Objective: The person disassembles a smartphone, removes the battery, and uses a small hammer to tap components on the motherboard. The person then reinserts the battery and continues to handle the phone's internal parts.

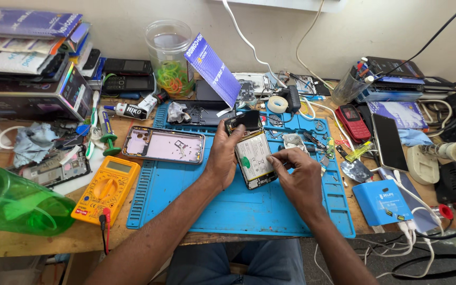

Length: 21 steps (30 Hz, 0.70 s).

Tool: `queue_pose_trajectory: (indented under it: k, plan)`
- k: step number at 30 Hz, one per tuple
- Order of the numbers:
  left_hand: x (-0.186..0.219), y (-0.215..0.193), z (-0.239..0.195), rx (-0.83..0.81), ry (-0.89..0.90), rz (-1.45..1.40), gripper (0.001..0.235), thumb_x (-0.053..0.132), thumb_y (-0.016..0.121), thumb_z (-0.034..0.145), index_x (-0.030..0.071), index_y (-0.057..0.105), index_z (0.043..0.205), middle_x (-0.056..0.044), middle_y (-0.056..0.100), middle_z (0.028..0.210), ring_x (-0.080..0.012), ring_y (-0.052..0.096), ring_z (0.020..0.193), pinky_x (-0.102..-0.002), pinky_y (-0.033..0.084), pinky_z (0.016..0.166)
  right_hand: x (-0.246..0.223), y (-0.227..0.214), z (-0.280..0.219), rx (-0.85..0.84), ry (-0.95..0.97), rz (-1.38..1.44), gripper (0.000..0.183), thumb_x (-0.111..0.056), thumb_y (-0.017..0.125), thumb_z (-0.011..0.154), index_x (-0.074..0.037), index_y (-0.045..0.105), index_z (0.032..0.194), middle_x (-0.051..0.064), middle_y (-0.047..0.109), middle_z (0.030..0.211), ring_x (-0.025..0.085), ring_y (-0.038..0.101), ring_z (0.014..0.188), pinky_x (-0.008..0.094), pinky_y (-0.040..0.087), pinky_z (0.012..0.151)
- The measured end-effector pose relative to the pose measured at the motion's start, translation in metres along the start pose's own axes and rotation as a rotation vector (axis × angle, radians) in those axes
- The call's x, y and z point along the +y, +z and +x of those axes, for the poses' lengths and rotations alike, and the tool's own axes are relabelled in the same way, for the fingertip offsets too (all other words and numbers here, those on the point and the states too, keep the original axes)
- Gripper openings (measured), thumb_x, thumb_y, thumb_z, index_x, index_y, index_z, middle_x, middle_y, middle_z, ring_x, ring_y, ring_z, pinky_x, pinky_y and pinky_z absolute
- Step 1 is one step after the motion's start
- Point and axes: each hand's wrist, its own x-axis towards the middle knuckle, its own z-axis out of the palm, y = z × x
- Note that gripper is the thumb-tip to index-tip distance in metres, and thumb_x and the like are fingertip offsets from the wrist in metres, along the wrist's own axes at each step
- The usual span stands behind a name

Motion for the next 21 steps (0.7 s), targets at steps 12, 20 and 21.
queue_pose_trajectory:
  k: [12,20,21]
  plan:
    - [-0.009,-0.002,0.000,-0.002,0.129,0.090,0.051,-0.016,0.066,0.083,0.006,0.050,0.126,-0.005,0.068,0.112,-0.0123,0.068,0.100,-0.030,0.061,0.087,0.005,0.009,-0.002,-0.003,0.069,0.036,0.014,-0.016,0.077,0.087,-0.002,0.075,0.091,0.007,0.074,0.083,0.012,0.068,0.070,0.029,0.058,0.060]
    - [-0.002,0.001,-0.004,-0.034,0.096,0.111,0.041,0.001,0.069,0.088,0.007,0.051,0.125,-0.004,0.068,0.111,-0.0100,0.068,0.099,-0.029,0.061,0.086,0.009,0.011,0.008,-0.220,0.300,0.302,0.034,-0.021,0.077,0.087,-0.001,0.074,0.115,0.012,0.083,0.094,0.015,0.078,0.083,0.028,0.062,0.073]
    - [-0.001,0.002,-0.004,-0.023,0.064,0.079,0.037,0.010,0.069,0.093,0.007,0.052,0.125,-0.004,0.069,0.109,-0.0097,0.068,0.098,-0.028,0.060,0.085,0.007,0.009,0.008,-0.224,0.290,0.339,0.034,-0.020,0.077,0.087,-0.001,0.074,0.115,0.013,0.083,0.095,0.016,0.078,0.084,0.029,0.062,0.074]
